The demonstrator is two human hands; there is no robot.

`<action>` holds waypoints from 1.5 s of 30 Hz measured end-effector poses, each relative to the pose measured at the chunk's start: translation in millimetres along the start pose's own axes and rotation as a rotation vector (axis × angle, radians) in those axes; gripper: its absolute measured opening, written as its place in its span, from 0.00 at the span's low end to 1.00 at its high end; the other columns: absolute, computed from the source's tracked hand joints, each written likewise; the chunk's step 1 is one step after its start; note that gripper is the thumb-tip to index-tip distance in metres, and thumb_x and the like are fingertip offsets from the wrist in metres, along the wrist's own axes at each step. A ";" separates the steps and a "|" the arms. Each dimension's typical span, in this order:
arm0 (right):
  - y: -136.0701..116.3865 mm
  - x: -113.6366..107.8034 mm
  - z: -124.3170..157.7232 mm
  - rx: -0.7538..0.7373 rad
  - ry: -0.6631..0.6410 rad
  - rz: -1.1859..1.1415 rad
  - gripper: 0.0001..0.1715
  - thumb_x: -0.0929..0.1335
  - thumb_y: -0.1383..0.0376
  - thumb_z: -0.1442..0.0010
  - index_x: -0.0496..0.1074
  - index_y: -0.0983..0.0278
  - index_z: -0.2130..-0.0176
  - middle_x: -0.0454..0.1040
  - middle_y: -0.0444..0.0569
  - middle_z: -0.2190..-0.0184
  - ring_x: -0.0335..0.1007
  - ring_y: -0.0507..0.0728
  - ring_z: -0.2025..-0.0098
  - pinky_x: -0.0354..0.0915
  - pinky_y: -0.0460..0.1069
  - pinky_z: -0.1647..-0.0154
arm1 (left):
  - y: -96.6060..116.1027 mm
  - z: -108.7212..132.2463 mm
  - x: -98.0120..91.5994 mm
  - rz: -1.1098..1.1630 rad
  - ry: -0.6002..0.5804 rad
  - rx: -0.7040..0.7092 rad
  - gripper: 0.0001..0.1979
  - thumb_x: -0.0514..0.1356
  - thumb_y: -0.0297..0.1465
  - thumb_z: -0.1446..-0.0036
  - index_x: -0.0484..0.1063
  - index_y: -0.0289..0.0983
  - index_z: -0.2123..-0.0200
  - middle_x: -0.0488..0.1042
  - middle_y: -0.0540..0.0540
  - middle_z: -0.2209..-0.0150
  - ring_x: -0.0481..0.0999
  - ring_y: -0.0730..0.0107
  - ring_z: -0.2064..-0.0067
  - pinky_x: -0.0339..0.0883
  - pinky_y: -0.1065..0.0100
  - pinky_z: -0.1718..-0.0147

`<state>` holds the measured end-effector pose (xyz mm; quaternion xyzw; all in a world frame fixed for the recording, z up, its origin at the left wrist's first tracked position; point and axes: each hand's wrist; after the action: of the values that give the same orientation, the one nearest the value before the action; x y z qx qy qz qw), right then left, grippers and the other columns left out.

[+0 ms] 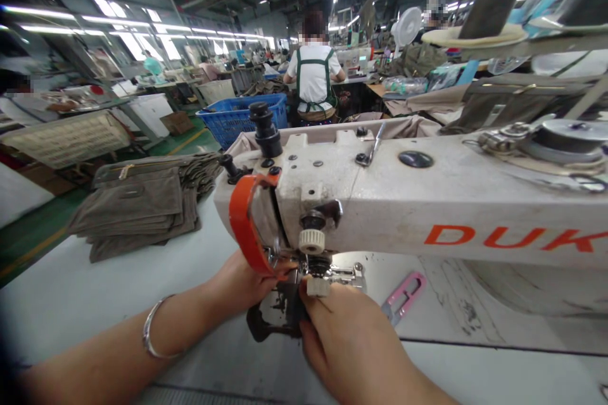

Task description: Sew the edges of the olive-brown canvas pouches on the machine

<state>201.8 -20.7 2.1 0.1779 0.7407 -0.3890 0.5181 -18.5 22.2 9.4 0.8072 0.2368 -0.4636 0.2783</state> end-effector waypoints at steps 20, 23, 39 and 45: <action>2.3 -5.1 -4.0 -0.017 0.011 -0.082 0.19 0.63 0.68 0.40 0.71 0.62 0.49 0.74 0.52 0.52 0.71 0.62 0.51 0.68 0.59 0.49 | 11.9 -6.0 -7.4 0.007 -0.103 -0.187 0.10 0.56 0.24 0.41 0.77 0.39 0.62 0.80 0.46 0.60 0.77 0.58 0.55 0.70 0.58 0.53; 5.9 -4.2 -1.1 -0.044 0.042 -0.129 0.19 0.62 0.69 0.39 0.72 0.60 0.50 0.74 0.50 0.52 0.72 0.60 0.53 0.69 0.57 0.50 | 32.8 -6.2 -20.3 0.052 -0.219 -0.279 0.07 0.60 0.26 0.42 0.76 0.39 0.60 0.78 0.46 0.58 0.75 0.59 0.54 0.69 0.58 0.51; 12.3 -8.5 6.8 -0.166 0.030 -0.107 0.19 0.62 0.76 0.40 0.75 0.59 0.56 0.77 0.48 0.56 0.73 0.57 0.56 0.68 0.54 0.53 | 92.7 50.6 0.5 0.004 -0.096 -0.056 0.17 0.59 0.30 0.43 0.71 0.32 0.50 0.76 0.39 0.52 0.75 0.52 0.52 0.73 0.54 0.51; 11.4 -5.8 5.4 -0.153 0.016 -0.130 0.18 0.63 0.75 0.40 0.75 0.60 0.55 0.77 0.47 0.58 0.72 0.56 0.57 0.68 0.53 0.54 | 88.7 43.5 -5.2 0.055 -0.060 -0.087 0.16 0.59 0.26 0.45 0.72 0.34 0.52 0.77 0.42 0.55 0.75 0.55 0.54 0.72 0.55 0.50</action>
<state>215.1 -16.8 2.1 0.0922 0.7825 -0.3626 0.4977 9.1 -72.6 16.3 0.7862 0.2261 -0.4690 0.3329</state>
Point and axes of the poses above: each hand's wrist, its own z-axis away from the middle knuckle, its own x-axis out of the palm, y = z × x
